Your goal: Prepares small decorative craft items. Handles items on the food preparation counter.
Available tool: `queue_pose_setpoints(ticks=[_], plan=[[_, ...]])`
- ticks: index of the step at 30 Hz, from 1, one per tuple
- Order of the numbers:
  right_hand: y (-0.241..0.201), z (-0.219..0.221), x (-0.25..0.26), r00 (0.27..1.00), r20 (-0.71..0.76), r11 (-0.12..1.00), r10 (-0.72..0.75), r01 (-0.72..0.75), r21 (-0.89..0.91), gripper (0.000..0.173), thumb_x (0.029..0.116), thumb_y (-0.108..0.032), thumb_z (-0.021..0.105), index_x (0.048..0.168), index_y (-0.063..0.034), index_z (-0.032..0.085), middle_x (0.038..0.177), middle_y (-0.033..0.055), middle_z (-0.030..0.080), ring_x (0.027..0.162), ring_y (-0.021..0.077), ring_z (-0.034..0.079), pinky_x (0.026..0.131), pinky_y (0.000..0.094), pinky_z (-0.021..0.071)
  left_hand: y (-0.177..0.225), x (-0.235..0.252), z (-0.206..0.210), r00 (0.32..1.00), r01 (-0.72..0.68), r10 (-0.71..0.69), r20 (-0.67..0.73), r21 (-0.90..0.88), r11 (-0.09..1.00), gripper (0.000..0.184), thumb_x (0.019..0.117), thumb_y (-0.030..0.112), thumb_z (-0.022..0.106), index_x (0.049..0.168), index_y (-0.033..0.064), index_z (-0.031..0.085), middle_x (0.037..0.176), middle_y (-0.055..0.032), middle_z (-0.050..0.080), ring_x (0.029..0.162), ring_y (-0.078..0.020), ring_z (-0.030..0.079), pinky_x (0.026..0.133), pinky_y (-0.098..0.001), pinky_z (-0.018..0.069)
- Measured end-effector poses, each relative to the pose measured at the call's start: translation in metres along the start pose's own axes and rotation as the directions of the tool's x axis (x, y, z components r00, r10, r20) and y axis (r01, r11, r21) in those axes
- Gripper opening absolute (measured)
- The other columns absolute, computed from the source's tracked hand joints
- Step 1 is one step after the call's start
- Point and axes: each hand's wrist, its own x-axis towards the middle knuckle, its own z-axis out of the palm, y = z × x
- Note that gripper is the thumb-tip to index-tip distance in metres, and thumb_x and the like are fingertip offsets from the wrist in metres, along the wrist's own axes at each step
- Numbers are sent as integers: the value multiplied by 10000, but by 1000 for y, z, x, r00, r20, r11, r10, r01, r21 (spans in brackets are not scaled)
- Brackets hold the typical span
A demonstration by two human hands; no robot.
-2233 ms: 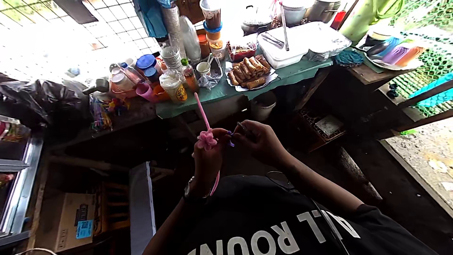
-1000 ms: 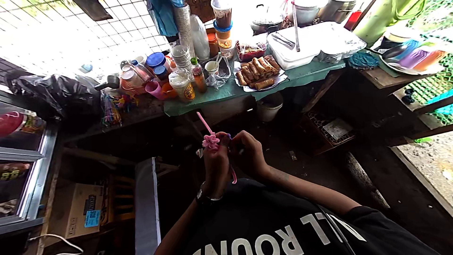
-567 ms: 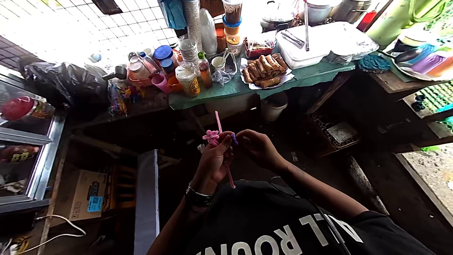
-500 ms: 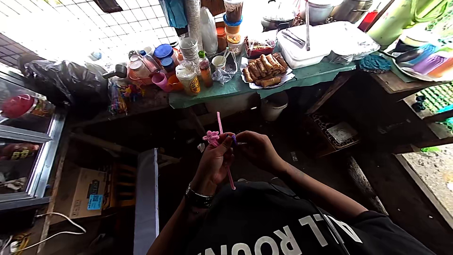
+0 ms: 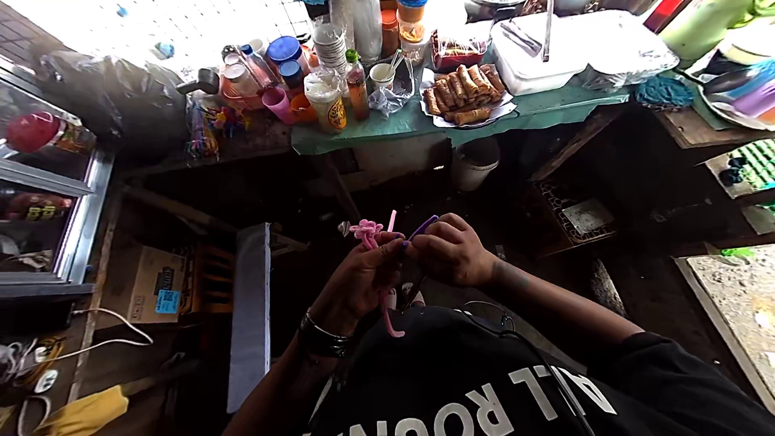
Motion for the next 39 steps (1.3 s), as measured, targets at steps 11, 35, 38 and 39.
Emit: queue_pose_setpoints(ticks=[11, 35, 38, 39], plan=[[-62, -12, 12, 523, 390, 165, 757, -732, 661, 126, 1000, -113, 612, 1055, -6, 649, 793, -62, 618, 645, -68, 520, 605, 116, 449, -38, -23, 3, 744, -521, 646, -170, 457, 720, 72, 947, 44, 678, 996, 87, 708, 693, 41, 612, 478, 3, 441, 440, -147, 375], [-74, -6, 23, 751, 136, 705, 647, -656, 270, 142, 823, -167, 701, 910, -66, 746, 792, 35, 683, 664, 94, 633, 611, 237, 538, -58, -30, -3, 473, -553, 873, 115, 811, 193, 258, 865, -44, 620, 1112, -61, 693, 1043, -87, 733, 926, 7, 672, 853, -146, 535], [-72, 0, 25, 741, 168, 695, 650, -669, 265, 158, 831, -181, 702, 920, -53, 730, 808, 53, 683, 659, 117, 640, 600, 273, 549, -55, -32, -4, 545, -520, 831, 109, 821, 233, 285, 862, -53, 601, 1137, -68, 671, 1030, -87, 723, 933, 7, 666, 858, -149, 531], [-72, 1, 25, 739, 189, 694, 647, -673, 256, 158, 830, -180, 703, 918, -52, 724, 816, 57, 686, 668, 133, 652, 606, 295, 560, -54, -33, -5, 565, -514, 819, 103, 820, 251, 287, 862, -53, 596, 1140, -70, 666, 1017, -78, 720, 923, 17, 658, 850, -141, 524]])
